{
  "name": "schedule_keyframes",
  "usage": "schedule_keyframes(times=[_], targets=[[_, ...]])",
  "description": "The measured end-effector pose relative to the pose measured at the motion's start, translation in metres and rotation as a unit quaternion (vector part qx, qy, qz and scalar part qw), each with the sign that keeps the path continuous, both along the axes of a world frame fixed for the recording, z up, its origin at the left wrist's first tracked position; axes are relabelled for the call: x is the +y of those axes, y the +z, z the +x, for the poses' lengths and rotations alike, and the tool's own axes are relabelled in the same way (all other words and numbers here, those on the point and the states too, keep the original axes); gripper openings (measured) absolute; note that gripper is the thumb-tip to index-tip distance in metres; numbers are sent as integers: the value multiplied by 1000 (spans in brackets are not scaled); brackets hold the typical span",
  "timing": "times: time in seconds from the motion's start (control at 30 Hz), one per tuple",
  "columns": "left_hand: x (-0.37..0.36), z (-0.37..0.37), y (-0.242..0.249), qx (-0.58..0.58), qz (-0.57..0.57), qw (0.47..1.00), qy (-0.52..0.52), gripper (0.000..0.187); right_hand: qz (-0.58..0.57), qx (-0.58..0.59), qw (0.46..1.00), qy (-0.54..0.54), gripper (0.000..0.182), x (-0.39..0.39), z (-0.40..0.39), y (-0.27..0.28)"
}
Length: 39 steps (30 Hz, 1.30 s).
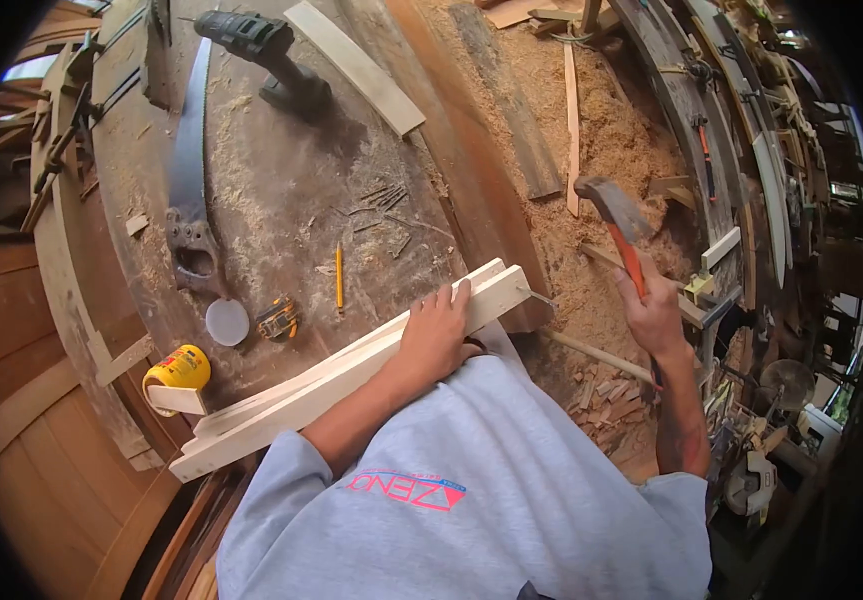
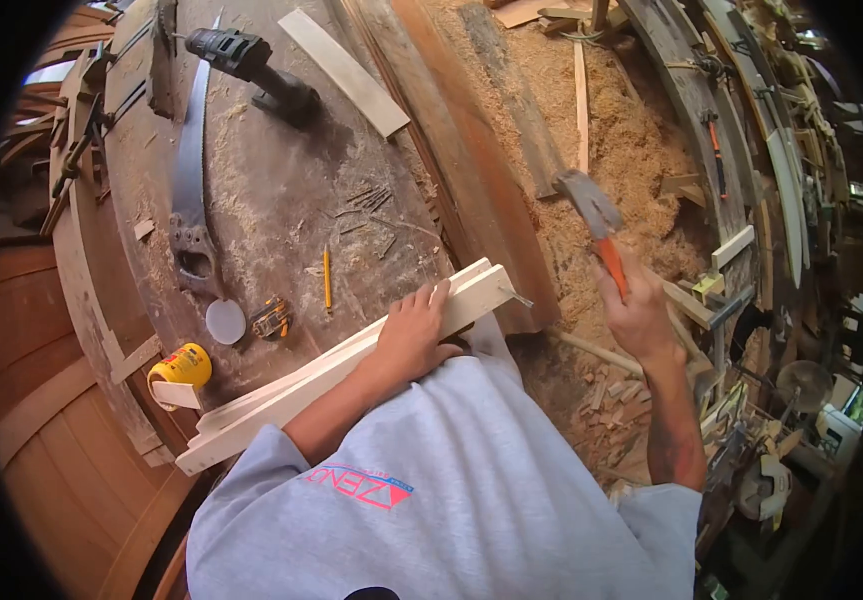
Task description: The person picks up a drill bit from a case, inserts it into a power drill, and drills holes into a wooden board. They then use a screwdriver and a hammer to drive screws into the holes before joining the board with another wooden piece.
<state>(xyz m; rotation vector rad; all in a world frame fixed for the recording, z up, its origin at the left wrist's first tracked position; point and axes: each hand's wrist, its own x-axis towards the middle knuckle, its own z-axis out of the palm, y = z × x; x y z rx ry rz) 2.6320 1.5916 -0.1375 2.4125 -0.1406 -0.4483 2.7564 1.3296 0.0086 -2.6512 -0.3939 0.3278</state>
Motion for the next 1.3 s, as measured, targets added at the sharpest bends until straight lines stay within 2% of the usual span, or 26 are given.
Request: schedule_keyframes(times=[0.07, 0.1, 0.17, 0.2, 0.27, 0.3, 0.43, 0.47, 0.53, 0.6, 0.67, 0.73, 0.8, 0.87, 0.9, 0.93, 0.97, 1.0, 1.03, 1.1, 1.13, 1.17, 1.2, 1.27, 1.3], targets=[[25, -29, 8, 14, 33, 999, 25, 93, 62, -78, 982, 160, 41, 19, 34, -32], [39, -45, 11, 13, 45, 998, 39, 93, 51, -57, 974, 211, 43, 34, 48, -46], [66, -75, 17, 90, 62, 989, 96, 72, 7, -12, 948, 317, 45, 77, 75, -76], [75, -89, 16, 89, 70, 988, 103, 72, -27, 12, 929, 369, 45, 103, 87, -91], [83, -112, 10, 94, 108, 982, 126, 65, -74, 47, 895, 438, 41, 171, 95, -105], [80, -117, 8, 44, 103, 983, 148, 59, -63, 43, 878, 473, 38, 204, 100, -123], [61, -127, 3, 14, 120, 973, 194, 60, -41, -54, 791, 608, 36, 311, 106, -173], [54, -131, -4, -26, 124, 967, 222, 59, -40, -53, 787, 613, 36, 325, 107, -183], [42, -141, -11, -61, 122, 957, 256, 59, 28, -196, 738, 645, 32, 335, 97, -181], [33, -149, -17, -118, 155, 943, 271, 59, 24, -180, 732, 657, 29, 319, 97, -163], [28, -153, -20, -144, 157, 937, 276, 61, 101, -143, 776, 606, 30, 280, 102, -134], [26, -148, -20, -175, 161, 934, 268, 62, 96, -22, 841, 532, 34, 228, 127, -111], [20, -139, -16, -187, 156, 926, 289, 63, 77, 0, 917, 391, 41, 159, 152, -104], [11, -125, -15, -189, 143, 929, 284, 61, 125, 124, 965, 192, 47, 84, 165, -133], [6, -117, -14, -190, 135, 930, 284, 58, 147, 255, 954, 54, 55, 55, 156, -139], [1, -111, -20, -193, 136, 931, 278, 58, 166, 377, 907, -87, 64, 28, 139, -143], [-6, -104, -30, -194, 139, 938, 253, 56, 255, 496, 824, -98, 73, 4, 123, -156], [-14, -97, -35, -194, 142, 944, 225, 54, 339, 599, 717, -105, 82, -16, 108, -165], [-22, -89, -35, -207, 136, 944, 218, 50, 345, 597, 715, -112, 82, -22, 95, -162], [-37, -75, -40, -201, 147, 946, 206, 50, 485, 571, 638, -180, 90, -22, 72, -162], [-44, -66, -38, -197, 159, 946, 202, 49, 486, 570, 637, -182, 90, -27, 66, -170], [-51, -59, -35, -181, 142, 954, 192, 36, 563, 555, 579, -203, 90, -31, 61, -187], [-60, -54, -39, -181, 145, 953, 193, 36, 633, 534, 514, -221, 89, -33, 55, -202], [-76, -47, -54, -167, 207, 951, 155, 43, 664, 508, 505, -212, 88, -33, 36, -213], [-82, -45, -58, -168, 202, 952, 156, 32, 681, 476, 481, -281, 88, -29, 27, -213]])
